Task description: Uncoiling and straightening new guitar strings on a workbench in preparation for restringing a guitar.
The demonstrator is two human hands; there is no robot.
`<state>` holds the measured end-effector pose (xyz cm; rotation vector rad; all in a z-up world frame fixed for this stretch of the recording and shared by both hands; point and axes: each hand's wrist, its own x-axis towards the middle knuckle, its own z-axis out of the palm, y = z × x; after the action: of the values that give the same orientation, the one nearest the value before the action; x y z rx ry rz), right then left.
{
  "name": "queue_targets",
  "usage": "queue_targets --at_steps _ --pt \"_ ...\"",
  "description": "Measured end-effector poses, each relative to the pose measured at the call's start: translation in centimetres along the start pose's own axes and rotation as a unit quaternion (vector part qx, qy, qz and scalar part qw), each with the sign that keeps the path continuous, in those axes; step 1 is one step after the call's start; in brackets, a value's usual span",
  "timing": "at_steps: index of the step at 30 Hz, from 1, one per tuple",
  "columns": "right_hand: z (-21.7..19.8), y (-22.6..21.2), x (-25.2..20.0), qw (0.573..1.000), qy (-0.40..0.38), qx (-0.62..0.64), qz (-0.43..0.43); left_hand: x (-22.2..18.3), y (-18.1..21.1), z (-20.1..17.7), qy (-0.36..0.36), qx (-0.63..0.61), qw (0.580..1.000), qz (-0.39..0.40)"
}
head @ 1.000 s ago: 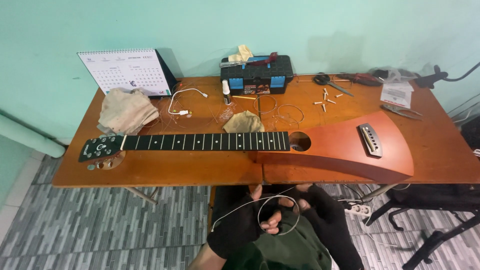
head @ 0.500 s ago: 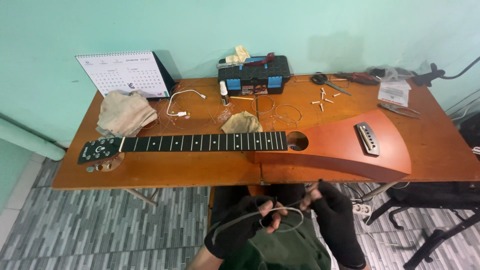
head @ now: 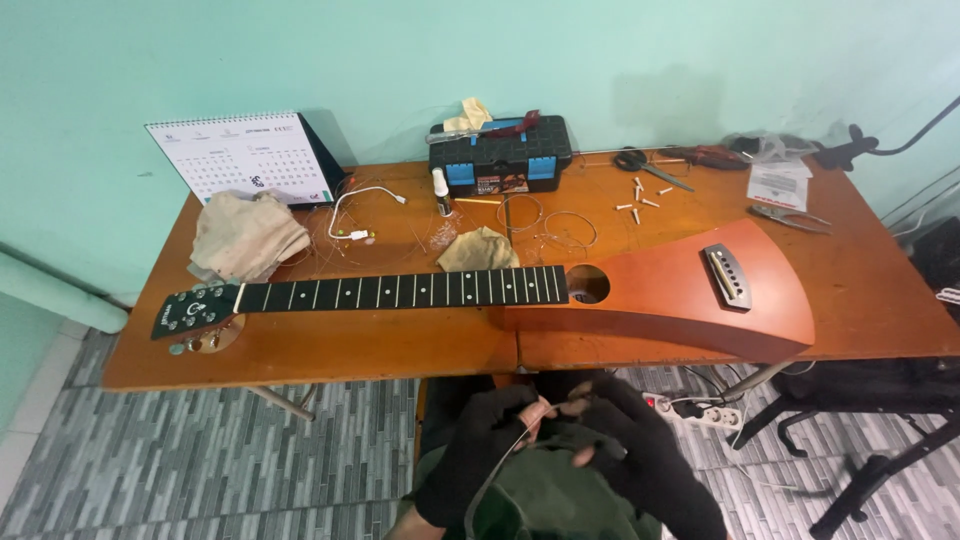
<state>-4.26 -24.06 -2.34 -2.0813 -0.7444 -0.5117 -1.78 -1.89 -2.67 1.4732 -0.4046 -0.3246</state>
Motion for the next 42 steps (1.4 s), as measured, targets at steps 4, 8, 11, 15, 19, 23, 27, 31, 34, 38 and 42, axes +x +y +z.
queue_targets --at_steps 4,8,11,15,19,23,27,31,34,38,42 --pt "3.3 1.0 -1.8 0.989 0.035 -0.053 0.136 0.2 0.2 0.7 0.032 -0.094 0.995 -0.031" --pt "4.8 1.1 -0.8 0.954 0.171 -0.048 0.241 0.7 0.2 1.3 0.058 -0.114 0.990 -0.055" --pt "4.1 1.9 0.2 0.938 0.151 0.051 0.309 0.2 0.1 1.8 0.154 -0.088 0.983 -0.044" --pt "2.3 0.6 0.6 0.927 0.106 0.206 0.294 0.9 -1.6 0.5 0.163 -0.097 0.981 0.045" --pt "1.0 -0.5 0.6 0.955 0.117 0.121 0.245 0.8 -0.1 0.3 0.197 0.024 0.979 0.042" --pt "0.8 -1.1 0.3 0.938 0.089 0.151 0.298 0.8 0.2 0.3 0.201 0.076 0.973 0.083" --pt "0.3 0.4 0.3 0.972 0.082 -0.011 0.219 0.7 0.9 0.7 0.216 0.144 0.960 0.102" --pt "0.0 0.1 0.7 0.985 0.077 -0.051 0.144 0.7 1.3 0.9 0.189 0.195 0.948 0.165" --pt "0.8 0.4 0.0 0.985 0.067 -0.072 0.140 0.6 0.6 1.2 0.197 0.229 0.940 0.159" --pt "1.6 -0.3 -0.4 0.979 0.074 -0.084 0.171 0.3 0.6 2.1 0.204 0.268 0.931 0.143" --pt "1.2 -0.5 0.6 0.984 0.093 -0.076 0.132 0.3 1.1 2.5 0.172 0.247 0.939 0.170"
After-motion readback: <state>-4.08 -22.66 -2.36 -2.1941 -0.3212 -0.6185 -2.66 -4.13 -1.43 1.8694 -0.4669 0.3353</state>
